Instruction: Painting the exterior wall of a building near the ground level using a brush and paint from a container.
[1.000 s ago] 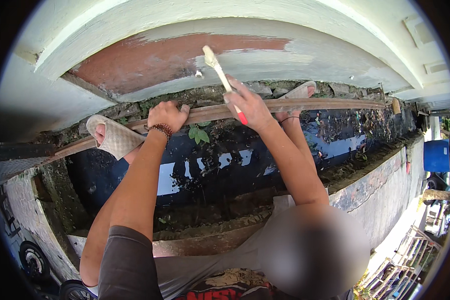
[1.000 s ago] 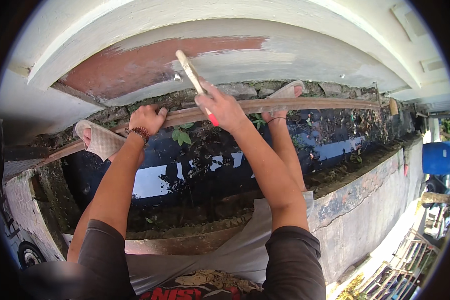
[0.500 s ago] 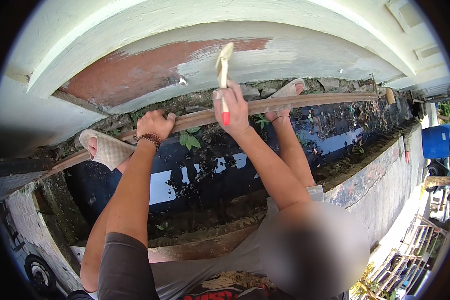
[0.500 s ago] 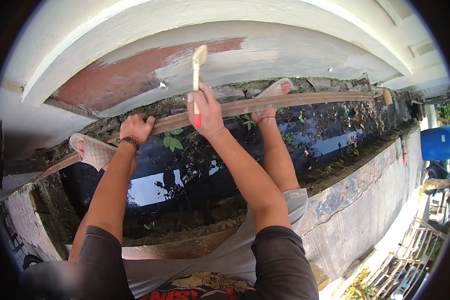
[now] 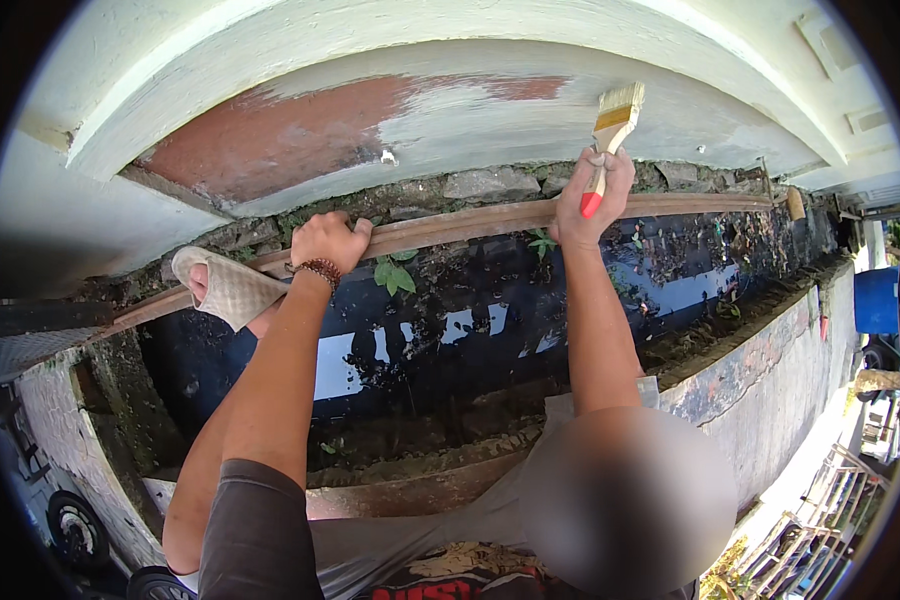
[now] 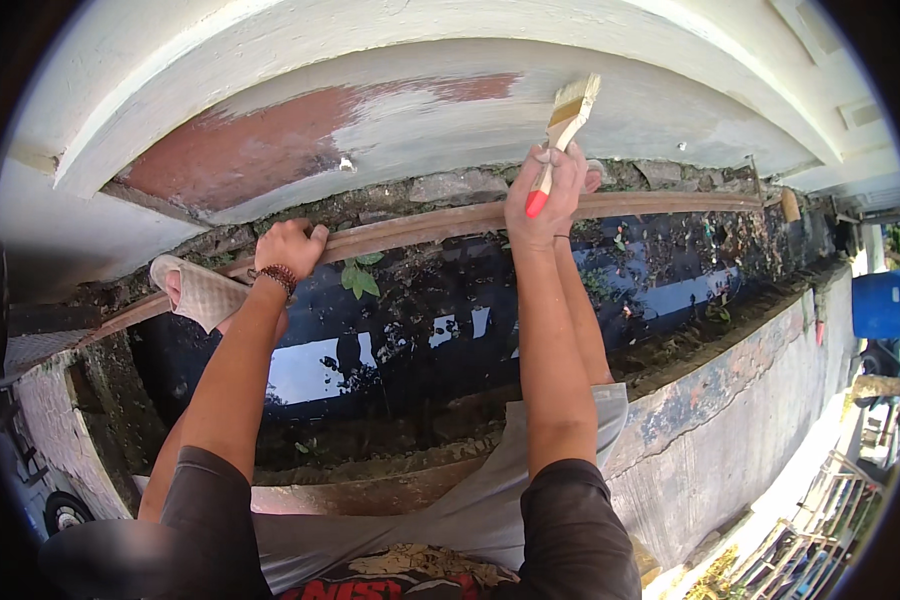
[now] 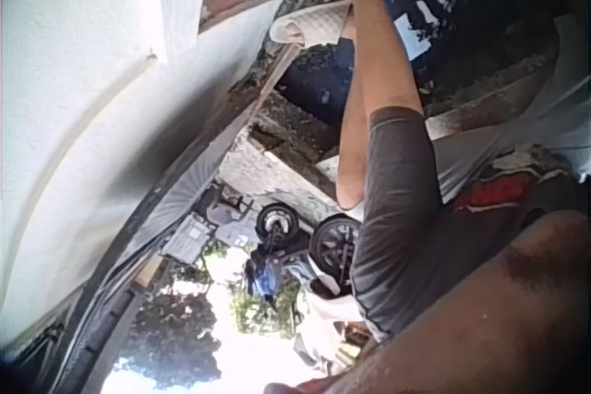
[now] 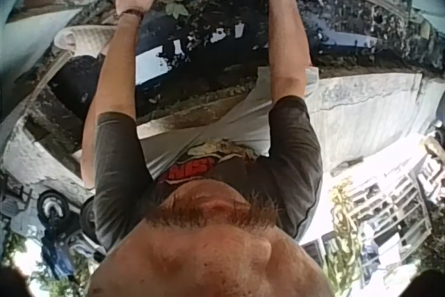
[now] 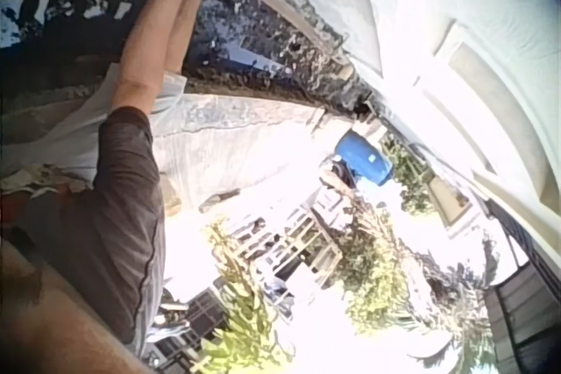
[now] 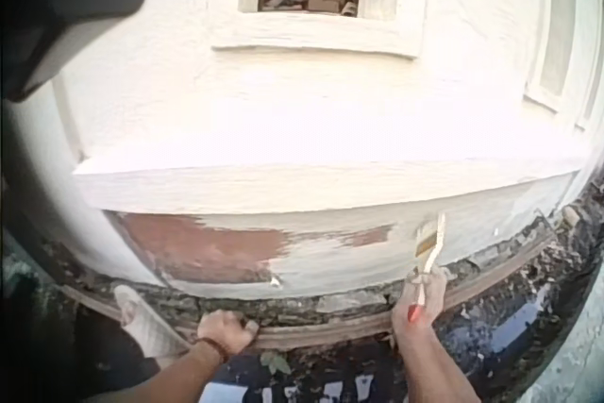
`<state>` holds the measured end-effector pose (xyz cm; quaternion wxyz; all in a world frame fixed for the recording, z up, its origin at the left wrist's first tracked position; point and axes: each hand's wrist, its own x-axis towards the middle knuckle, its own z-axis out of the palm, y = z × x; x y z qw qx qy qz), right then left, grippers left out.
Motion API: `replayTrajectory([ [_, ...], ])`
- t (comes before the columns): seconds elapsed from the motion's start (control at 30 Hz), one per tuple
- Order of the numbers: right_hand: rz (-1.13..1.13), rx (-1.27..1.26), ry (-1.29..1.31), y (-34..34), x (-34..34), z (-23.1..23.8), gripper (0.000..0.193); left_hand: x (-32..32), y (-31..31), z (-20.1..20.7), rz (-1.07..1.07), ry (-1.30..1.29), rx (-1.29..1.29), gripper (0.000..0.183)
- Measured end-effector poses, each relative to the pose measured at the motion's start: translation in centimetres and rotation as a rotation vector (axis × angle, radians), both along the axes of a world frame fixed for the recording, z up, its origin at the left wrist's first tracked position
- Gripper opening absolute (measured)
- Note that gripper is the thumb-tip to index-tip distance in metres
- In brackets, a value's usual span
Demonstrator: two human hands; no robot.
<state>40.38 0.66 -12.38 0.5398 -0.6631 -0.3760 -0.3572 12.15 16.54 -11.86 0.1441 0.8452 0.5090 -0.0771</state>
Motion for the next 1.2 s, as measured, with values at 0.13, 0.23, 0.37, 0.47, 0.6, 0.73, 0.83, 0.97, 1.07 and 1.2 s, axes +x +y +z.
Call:
replayTrajectory([
  [0.13, 0.178, -0.116, 0.069, 6.0, -8.3, 0.6, 0.022, 0.3, 0.0, -0.5, -0.009, -0.017, 0.01, 0.05],
  [0.23, 0.673, -0.215, 0.042, 6.1, -14.2, 0.4, 0.02, 0.0, 0.1, -1.0, -0.003, -0.012, 0.011, 0.05],
  [0.37, 0.945, -0.252, 0.151, 4.7, -11.3, 1.8, 0.02, -0.3, 0.2, -0.4, 0.005, 0.0, -0.019, 0.051],
  [0.47, 0.687, -0.124, 0.346, 1.7, -2.3, 0.4, 0.017, -0.4, 0.1, -0.2, 0.013, -0.004, 0.001, 0.051],
  [0.6, 0.249, 0.082, 0.245, -2.0, 1.5, -2.6, 0.016, 0.1, 0.0, -0.3, 0.001, 0.001, -0.006, 0.052],
  [0.73, 0.061, -0.043, 0.082, 1.7, -2.4, -0.5, 0.015, -0.3, 0.1, -0.4, -0.005, -0.001, -0.009, 0.051],
  [0.83, 0.302, -0.113, 0.197, 4.8, -9.9, -1.1, 0.018, 0.3, 0.0, -0.3, 0.007, -0.013, -0.031, 0.051],
  [0.97, 0.744, -0.226, 0.049, 3.7, -11.9, -1.2, 0.019, -0.2, 0.2, -0.1, 0.011, 0.008, -0.03, 0.052],
  [1.07, 0.621, -0.144, 0.117, 1.9, -5.7, -0.9, 0.016, -0.1, 0.2, -0.4, 0.021, 0.009, -0.012, 0.051],
  [1.2, 0.199, -0.072, 0.097, -3.3, 2.5, -2.4, 0.012, -0.4, 0.3, -0.6, 0.008, 0.009, 0.022, 0.05],
])
